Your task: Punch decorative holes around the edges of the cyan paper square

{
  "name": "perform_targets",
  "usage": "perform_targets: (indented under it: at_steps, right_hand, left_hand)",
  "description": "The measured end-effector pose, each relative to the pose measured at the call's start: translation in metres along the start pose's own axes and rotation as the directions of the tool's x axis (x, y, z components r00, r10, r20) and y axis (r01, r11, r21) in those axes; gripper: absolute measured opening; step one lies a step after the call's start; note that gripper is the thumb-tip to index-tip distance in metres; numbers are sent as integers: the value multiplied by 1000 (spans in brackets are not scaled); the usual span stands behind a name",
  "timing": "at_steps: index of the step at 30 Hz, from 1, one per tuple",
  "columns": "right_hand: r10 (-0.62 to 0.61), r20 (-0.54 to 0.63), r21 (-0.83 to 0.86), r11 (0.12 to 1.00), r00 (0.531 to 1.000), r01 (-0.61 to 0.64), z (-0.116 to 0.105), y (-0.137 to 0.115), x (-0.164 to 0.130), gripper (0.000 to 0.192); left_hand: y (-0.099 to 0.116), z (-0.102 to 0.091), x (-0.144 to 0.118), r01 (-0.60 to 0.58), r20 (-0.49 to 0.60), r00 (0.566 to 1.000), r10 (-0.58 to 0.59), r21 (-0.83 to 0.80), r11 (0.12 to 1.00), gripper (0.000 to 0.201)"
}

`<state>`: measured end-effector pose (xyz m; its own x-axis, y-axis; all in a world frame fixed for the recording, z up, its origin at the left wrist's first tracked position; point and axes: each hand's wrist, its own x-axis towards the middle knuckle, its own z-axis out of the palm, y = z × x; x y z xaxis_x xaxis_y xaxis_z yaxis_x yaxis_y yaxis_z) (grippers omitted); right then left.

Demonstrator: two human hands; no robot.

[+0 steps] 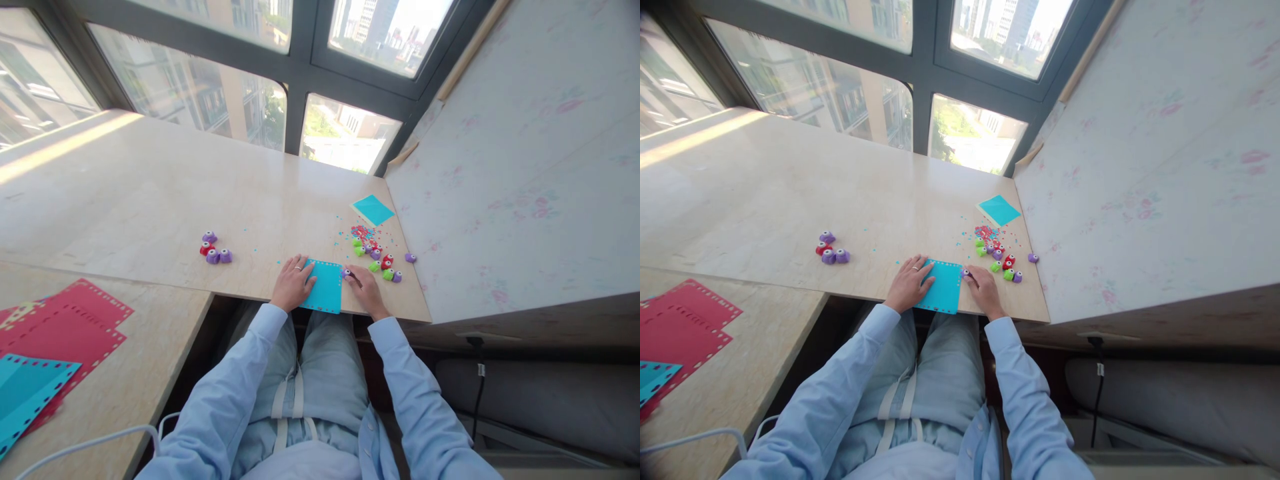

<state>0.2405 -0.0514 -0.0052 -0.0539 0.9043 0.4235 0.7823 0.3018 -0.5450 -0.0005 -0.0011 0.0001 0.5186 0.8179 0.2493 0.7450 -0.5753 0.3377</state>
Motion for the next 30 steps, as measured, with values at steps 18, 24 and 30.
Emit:
perform_targets:
  at_steps: [18,24,30]
  right_hand:
    - [-23,33,23,999,999,22,-3,-7,-3,24]
    - [-25,50,36,999,998,23,-5,-11,-3,26]
    - [11,-10,-38,999,1000,-11,-3,-12,-3,29]
  left_hand:
    - [0,2,0,29,-43,999,-31,-36,999,44]
    - [1,0,0,48,-36,998,-49,-44,998,44]
    - [3,-2,0,57,-27,998,-58,-31,998,48]
